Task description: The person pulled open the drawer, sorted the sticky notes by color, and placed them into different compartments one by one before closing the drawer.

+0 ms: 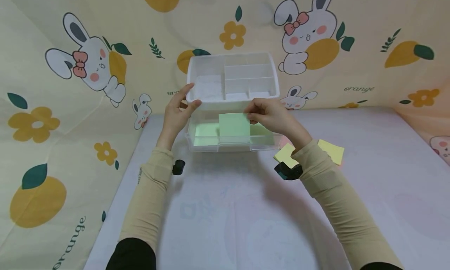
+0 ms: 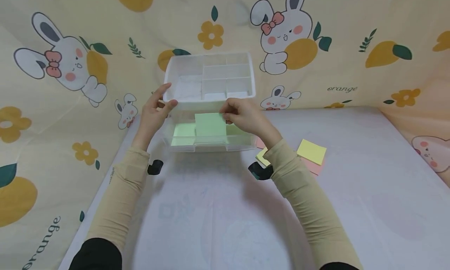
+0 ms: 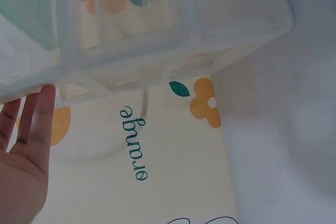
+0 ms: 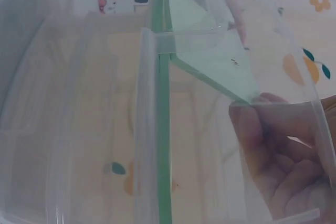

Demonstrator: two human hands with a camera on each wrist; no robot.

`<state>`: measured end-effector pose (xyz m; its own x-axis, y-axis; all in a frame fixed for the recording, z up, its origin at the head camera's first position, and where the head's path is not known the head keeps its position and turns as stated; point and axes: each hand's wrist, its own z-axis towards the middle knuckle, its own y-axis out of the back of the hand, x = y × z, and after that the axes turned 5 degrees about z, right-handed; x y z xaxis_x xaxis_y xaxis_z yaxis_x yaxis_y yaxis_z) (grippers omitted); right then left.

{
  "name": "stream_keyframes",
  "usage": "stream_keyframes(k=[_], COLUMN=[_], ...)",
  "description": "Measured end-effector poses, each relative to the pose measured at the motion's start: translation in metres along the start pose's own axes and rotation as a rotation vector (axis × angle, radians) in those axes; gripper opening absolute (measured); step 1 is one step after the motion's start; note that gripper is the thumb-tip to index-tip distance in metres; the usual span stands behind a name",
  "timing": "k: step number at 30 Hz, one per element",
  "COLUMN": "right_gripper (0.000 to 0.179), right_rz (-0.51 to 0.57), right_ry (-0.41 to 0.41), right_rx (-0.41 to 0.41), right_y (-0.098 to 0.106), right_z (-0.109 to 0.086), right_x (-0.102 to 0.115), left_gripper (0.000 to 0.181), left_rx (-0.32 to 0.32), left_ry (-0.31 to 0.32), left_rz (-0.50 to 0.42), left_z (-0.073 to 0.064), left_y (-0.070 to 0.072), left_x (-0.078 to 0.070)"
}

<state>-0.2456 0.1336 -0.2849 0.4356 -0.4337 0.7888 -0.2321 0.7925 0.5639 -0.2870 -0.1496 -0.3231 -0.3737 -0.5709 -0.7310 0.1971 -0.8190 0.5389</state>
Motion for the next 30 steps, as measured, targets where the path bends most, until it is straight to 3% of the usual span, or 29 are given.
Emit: stream_keyframes(k=[7,15,30], right_gripper=[0.012,0.013,0.017], right_rz=[-0.124,-0.282,-0.361], right_ry=[-0.017,0.059,0.095], right_rx=[0.024,-0.001,-0.008], right_y=[-0.0020,-0.0037,-0.0052], right_z=[0.0034,0.0025,0.0014], right_x=[0.0004,0.0022,0.0044], left_gripper=[0.066,0.066,0.069], left_rx=[-0.006,-0.008,-0.014], left_ry=[-0.015,-0.014,-0.021], left_rz=[-0.003,-0.012,-0.021], left_z=[-0.0006,-0.0011,-0.0008], left_y=[-0.0001,-0.0004,0.0000], left_x=[0.0009,0.0005,0.0011])
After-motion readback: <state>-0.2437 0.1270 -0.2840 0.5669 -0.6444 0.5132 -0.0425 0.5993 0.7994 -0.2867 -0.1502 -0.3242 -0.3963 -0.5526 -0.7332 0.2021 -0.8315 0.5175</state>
